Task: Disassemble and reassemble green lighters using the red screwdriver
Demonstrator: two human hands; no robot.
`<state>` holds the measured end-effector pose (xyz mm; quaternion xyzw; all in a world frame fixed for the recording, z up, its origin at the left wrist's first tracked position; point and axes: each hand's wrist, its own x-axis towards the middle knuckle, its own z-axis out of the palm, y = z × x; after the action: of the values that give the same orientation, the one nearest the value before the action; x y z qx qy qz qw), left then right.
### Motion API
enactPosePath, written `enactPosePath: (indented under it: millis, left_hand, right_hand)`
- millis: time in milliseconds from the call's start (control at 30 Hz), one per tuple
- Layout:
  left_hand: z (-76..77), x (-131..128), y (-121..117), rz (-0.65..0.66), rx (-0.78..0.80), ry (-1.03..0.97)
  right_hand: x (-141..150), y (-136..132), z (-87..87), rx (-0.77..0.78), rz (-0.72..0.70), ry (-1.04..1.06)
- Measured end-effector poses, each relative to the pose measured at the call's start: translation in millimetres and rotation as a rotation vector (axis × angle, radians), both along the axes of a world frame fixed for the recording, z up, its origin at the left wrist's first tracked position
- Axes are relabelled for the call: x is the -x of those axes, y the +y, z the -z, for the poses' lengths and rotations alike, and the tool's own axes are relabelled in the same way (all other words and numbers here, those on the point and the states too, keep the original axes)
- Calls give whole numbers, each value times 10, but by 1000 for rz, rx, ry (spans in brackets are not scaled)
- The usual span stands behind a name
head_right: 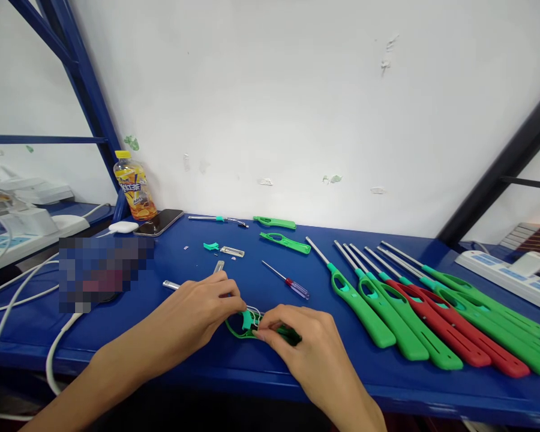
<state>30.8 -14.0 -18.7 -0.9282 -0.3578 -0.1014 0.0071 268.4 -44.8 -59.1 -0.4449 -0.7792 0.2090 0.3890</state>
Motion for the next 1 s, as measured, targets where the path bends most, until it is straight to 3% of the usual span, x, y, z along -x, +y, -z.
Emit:
enactPosePath:
  millis: [433, 767, 1000]
  left_hand:
    - [19, 3, 21, 26, -19, -6]
    - [-117, -71, -138, -46, 84, 2]
    - [-139, -109, -142, -70, 69, 82]
  right_hand:
    - [10, -9, 4, -39, -11, 1]
    - [19, -5, -37, 23, 3, 4]
    - [29, 8, -39, 20, 107, -58]
